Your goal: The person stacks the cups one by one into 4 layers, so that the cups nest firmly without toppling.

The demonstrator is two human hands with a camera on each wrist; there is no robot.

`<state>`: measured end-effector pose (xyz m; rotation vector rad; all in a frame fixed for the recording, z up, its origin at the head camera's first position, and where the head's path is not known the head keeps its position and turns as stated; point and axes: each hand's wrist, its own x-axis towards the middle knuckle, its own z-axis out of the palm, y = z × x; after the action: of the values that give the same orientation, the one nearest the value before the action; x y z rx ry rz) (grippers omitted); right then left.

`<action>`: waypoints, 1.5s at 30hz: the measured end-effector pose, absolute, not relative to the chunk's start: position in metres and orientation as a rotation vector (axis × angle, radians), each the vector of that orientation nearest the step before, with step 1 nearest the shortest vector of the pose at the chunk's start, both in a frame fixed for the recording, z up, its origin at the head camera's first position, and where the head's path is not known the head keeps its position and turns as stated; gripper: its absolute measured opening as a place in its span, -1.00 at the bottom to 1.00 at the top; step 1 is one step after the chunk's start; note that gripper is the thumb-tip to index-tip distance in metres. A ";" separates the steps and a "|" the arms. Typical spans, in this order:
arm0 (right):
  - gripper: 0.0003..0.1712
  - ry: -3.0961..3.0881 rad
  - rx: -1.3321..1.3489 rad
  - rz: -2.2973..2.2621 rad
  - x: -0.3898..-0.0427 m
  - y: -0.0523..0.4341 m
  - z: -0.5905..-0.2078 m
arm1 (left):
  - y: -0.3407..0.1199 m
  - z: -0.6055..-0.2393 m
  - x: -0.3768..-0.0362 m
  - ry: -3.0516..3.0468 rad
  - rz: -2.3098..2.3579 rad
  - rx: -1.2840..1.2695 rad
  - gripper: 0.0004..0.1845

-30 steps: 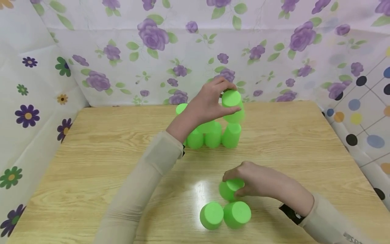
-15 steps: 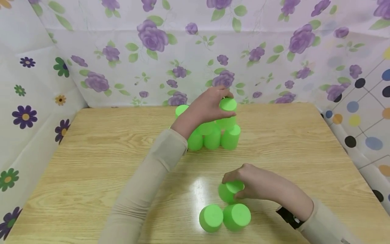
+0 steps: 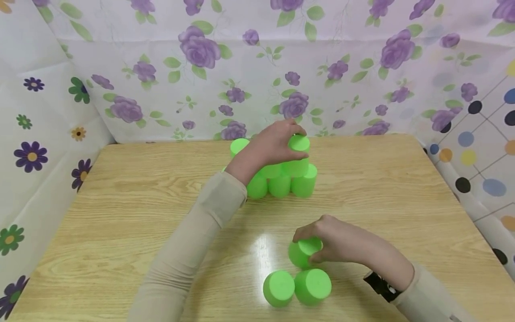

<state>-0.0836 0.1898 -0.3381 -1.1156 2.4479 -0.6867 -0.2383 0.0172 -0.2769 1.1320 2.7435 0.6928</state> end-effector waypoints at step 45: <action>-0.49 2.623 -1.594 -0.469 -0.090 0.225 -0.312 | -0.084 -0.386 -0.001 2.729 1.146 1.137 -0.27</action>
<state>-0.0898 0.2247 -0.3116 -1.5938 2.6231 -0.4685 -0.0010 -0.0837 -0.3859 1.1372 2.7286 1.1460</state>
